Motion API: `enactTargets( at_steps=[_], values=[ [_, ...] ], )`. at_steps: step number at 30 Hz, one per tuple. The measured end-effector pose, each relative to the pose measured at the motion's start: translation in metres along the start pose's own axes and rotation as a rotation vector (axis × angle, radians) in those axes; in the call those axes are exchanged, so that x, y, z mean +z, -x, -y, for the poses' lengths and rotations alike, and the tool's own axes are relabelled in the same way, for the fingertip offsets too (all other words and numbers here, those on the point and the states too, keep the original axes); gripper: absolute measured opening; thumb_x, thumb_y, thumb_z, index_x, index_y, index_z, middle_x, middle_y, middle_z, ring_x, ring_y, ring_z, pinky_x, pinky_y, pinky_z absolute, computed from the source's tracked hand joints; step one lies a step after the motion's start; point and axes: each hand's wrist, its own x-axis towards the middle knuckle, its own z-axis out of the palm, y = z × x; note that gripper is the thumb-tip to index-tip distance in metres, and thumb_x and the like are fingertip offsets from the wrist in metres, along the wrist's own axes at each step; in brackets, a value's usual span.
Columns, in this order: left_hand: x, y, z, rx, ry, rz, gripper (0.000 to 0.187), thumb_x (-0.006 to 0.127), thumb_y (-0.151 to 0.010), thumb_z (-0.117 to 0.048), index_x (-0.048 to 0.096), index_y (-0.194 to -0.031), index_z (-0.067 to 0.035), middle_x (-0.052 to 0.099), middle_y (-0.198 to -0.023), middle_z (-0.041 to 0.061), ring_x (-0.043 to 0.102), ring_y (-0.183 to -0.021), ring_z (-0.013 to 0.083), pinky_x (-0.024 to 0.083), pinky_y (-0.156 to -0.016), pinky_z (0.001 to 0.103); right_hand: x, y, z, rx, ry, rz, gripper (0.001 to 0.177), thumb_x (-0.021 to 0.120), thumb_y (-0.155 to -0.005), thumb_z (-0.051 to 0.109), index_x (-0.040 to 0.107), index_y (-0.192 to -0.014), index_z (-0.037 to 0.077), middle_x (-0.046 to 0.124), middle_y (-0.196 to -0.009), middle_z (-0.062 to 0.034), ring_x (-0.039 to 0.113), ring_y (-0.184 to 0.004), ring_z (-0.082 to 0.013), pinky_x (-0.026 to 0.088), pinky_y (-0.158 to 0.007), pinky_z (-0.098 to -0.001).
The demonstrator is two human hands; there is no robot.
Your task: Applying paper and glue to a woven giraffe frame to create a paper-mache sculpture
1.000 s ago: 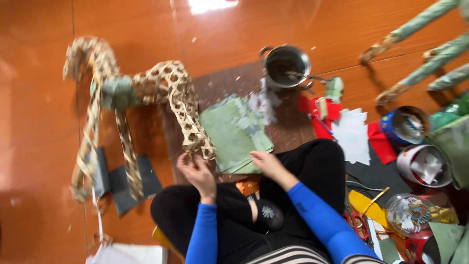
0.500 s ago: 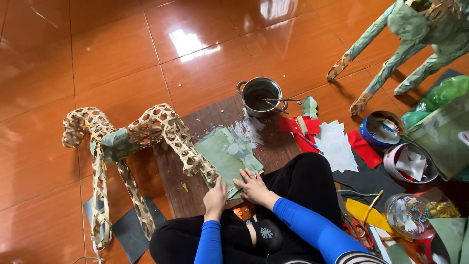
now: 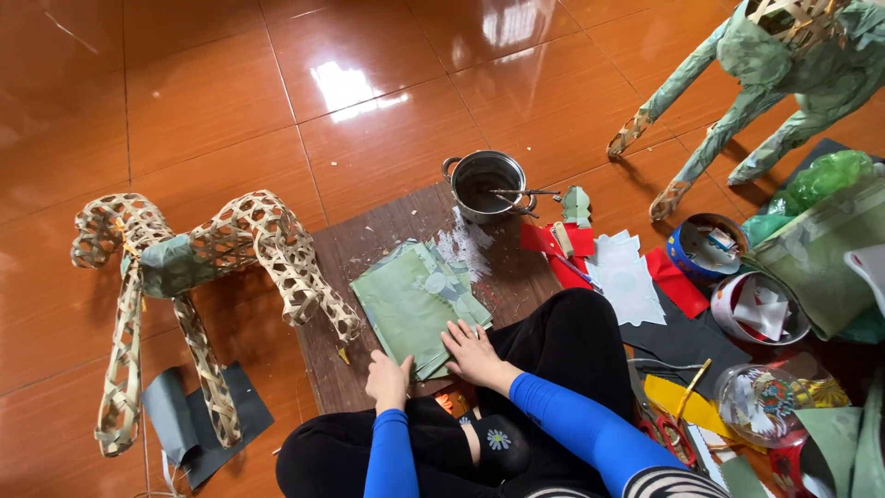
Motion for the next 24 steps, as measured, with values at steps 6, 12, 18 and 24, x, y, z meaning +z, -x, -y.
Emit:
enactTargets(
  at_steps=[6, 12, 18, 24],
  values=[
    [-0.010, 0.011, -0.002, 0.034, 0.066, -0.006, 0.074, 0.086, -0.088, -0.058, 0.056, -0.128, -0.004, 0.072, -0.120, 0.020, 0.078, -0.100, 0.0390, 0.064, -0.088, 0.051, -0.041, -0.065, -0.070, -0.067, 0.007, -0.464, 0.058, 0.060, -0.092, 0.030, 0.066, -0.141, 0.000, 0.050, -0.160, -0.0307, 0.046, -0.142, -0.0496, 0.030, -0.118, -0.0718],
    [-0.008, 0.008, 0.001, 0.082, 0.124, -0.012, 0.061, 0.085, -0.090, -0.048, 0.060, -0.124, -0.005, 0.071, -0.117, 0.018, 0.076, -0.102, 0.0387, 0.062, -0.090, 0.051, -0.158, -0.132, -0.181, 0.105, 0.427, -0.511, 0.045, 0.068, -0.089, 0.013, 0.066, -0.131, -0.002, 0.051, -0.158, -0.0351, 0.045, -0.150, -0.0481, 0.036, -0.118, -0.0713],
    [-0.012, 0.008, 0.001, 0.071, 0.133, 0.015, 0.043, 0.079, -0.095, -0.033, 0.060, -0.122, -0.006, 0.076, -0.114, 0.015, 0.076, -0.106, 0.0355, 0.062, -0.091, 0.050, -0.145, -0.151, -0.260, 0.576, 0.516, -0.138, 0.059, 0.063, -0.097, 0.026, 0.057, -0.154, 0.011, 0.060, -0.150, -0.0365, 0.050, -0.145, -0.0557, 0.016, -0.121, -0.0799],
    [-0.016, 0.005, -0.002, 0.042, 0.110, 0.041, 0.031, 0.068, -0.099, -0.017, 0.056, -0.127, -0.010, 0.079, -0.108, 0.018, 0.078, -0.101, 0.0390, 0.062, -0.089, 0.053, -0.134, -0.143, -0.248, 0.411, 0.430, -0.315, 0.015, 0.064, -0.099, 0.018, 0.071, -0.112, 0.013, 0.074, -0.100, -0.0181, 0.077, -0.084, -0.0360, 0.060, -0.055, -0.0501]
  ],
)
